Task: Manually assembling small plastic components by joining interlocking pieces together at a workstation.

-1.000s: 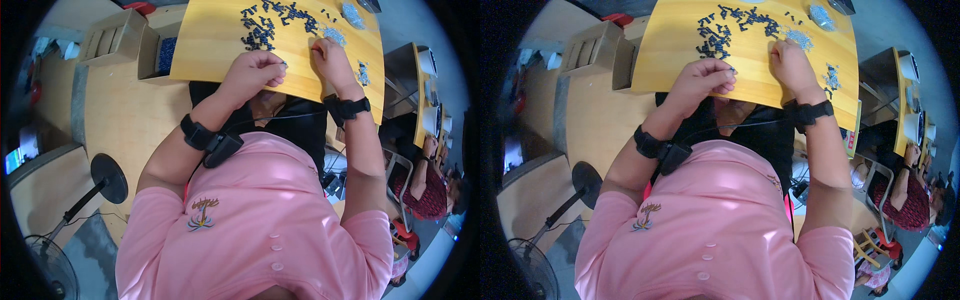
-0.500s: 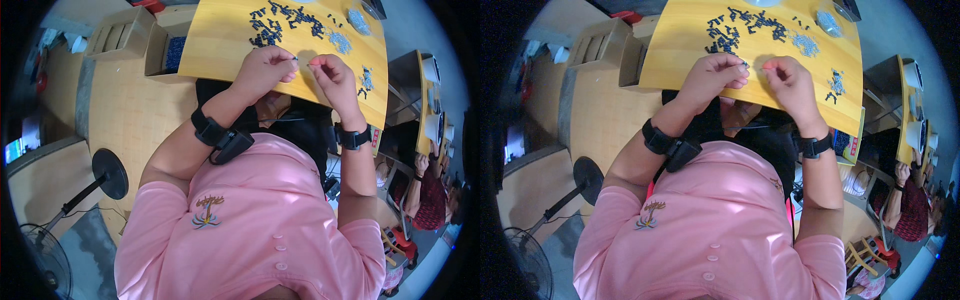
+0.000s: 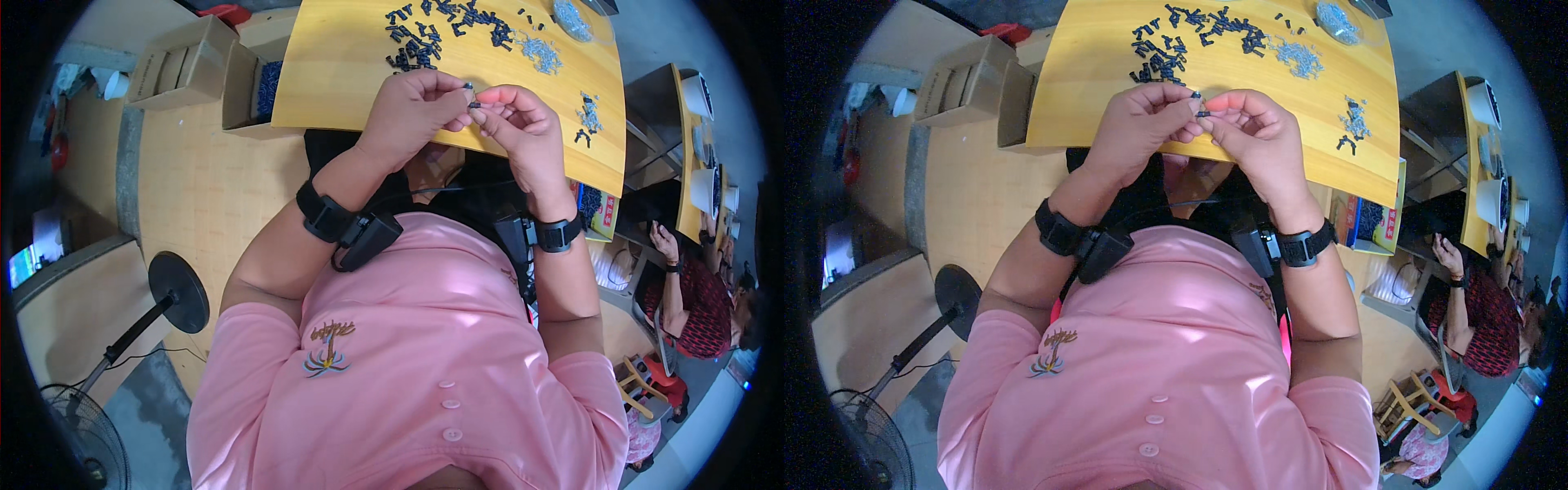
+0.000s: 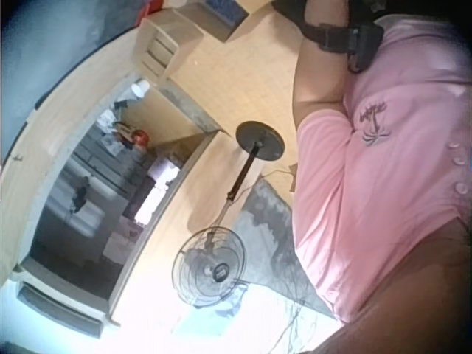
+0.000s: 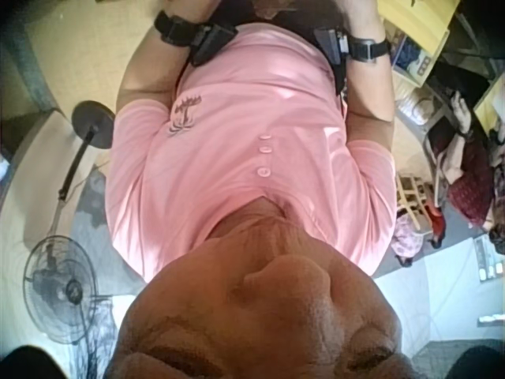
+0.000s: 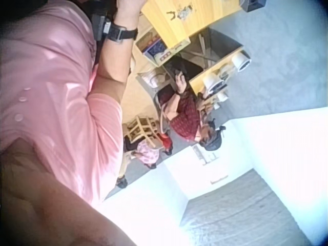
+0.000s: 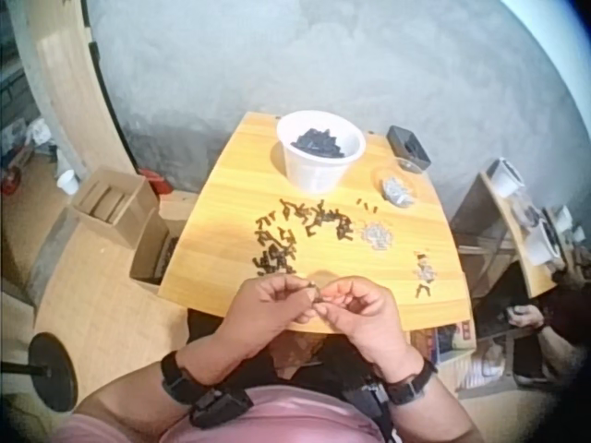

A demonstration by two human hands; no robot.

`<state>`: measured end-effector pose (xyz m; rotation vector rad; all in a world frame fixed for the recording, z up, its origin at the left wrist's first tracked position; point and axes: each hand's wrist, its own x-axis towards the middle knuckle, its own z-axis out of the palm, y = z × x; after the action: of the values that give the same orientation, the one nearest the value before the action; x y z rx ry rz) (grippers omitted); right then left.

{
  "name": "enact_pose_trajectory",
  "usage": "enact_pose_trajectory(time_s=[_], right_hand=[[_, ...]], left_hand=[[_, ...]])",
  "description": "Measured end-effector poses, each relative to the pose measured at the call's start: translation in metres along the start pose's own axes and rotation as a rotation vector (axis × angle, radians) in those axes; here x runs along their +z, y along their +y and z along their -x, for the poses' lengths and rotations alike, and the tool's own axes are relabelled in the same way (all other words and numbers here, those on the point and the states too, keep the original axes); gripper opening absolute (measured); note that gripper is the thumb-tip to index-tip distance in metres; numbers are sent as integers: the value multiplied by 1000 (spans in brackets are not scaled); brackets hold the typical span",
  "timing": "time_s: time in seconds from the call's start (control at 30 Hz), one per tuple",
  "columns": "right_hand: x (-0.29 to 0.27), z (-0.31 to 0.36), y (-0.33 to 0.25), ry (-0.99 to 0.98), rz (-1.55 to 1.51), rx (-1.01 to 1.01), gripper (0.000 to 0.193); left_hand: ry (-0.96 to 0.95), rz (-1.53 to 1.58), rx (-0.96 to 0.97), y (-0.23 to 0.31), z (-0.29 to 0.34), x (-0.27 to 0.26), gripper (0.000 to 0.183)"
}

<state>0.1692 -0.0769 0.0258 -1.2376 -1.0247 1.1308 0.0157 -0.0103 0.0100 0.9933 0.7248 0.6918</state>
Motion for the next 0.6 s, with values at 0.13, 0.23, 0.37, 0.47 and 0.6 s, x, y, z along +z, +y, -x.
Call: enact_pose_trajectory(time_s=[0.13,0.23,0.37,0.47,0.6], right_hand=[[0,0,5,20,-13,-5,15],[3,0,4,40,-55,61,14],[0,-2,-2,87,59,63,14],[-4,-7,-12,113,124,19,13],[-3,-8,-20,122,231,-47,13]], left_hand=[[-5,21,33,-3,-1,-2,22],[-17,14,45,-6,-1,-4,23],[-7,-43,19,-1,2,-4,24],[-13,-107,30,2,4,-6,25],[-28,-185,66,4,6,-5,26]])
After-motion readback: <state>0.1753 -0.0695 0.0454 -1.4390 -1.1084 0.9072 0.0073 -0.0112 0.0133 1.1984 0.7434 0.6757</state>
